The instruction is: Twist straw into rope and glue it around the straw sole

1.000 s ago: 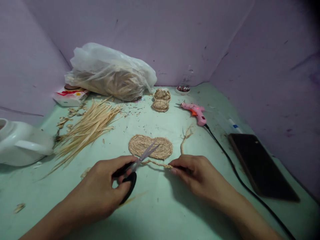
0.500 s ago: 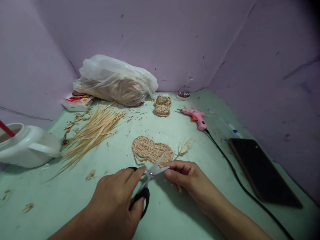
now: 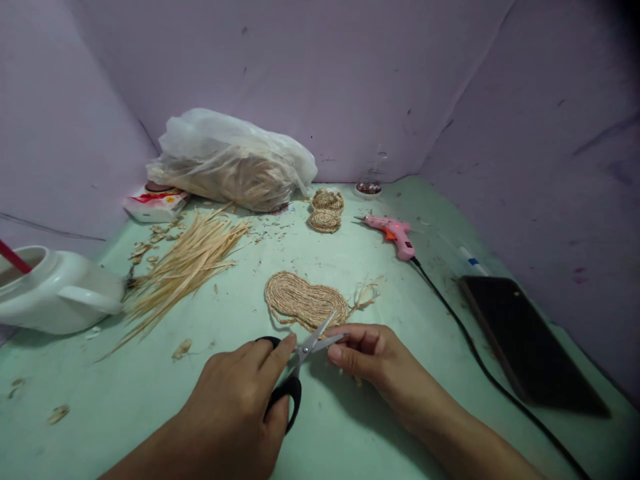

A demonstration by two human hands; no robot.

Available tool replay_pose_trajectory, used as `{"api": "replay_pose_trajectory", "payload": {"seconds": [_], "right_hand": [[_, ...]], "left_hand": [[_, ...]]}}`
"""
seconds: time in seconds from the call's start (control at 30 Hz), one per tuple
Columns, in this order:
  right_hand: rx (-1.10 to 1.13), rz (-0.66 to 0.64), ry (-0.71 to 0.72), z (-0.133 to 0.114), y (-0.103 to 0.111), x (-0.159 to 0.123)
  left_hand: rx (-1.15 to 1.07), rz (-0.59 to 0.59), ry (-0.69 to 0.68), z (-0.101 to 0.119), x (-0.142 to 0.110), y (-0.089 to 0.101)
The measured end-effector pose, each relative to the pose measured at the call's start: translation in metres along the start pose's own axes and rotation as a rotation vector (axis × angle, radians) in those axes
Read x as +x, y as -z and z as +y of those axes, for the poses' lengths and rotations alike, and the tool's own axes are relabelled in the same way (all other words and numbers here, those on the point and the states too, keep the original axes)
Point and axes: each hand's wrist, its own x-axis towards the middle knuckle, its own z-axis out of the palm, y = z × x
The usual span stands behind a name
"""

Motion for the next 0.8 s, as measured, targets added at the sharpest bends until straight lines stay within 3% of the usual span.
{"api": "replay_pose_trajectory", "payload": {"seconds": [0.33,0.47,0.57,0.63,0.73,0.8], "right_hand": [[-0.006,0.002,-0.003,-0.001,0.000,-0.001],[0.009,0.042,-0.031,0.003,0.000,0.002],[0.023,0.059,-0.052,0.005,0.002,0.002],[-0.023,0.006,-0.038,0.004,0.007,0.000],[-0.244,-0.119,0.060,-0.005,0.016,-0.008],[-0.492,-0.133,0.154,-0.011,0.023,-0.014]], "left_hand": [[-0.021,-0.017,-0.047,-0.003,0.000,-0.003],[-0.071,-0.028,-0.020,-0.005,0.005,0.004],[-0.236,-0.069,0.116,-0.009,0.014,0.018],[-0.291,-0.004,0.249,-0.013,0.018,0.026],[-0.254,0.106,0.409,-0.022,0.023,0.032],[-0.223,0.124,0.465,-0.026,0.024,0.032]]}}
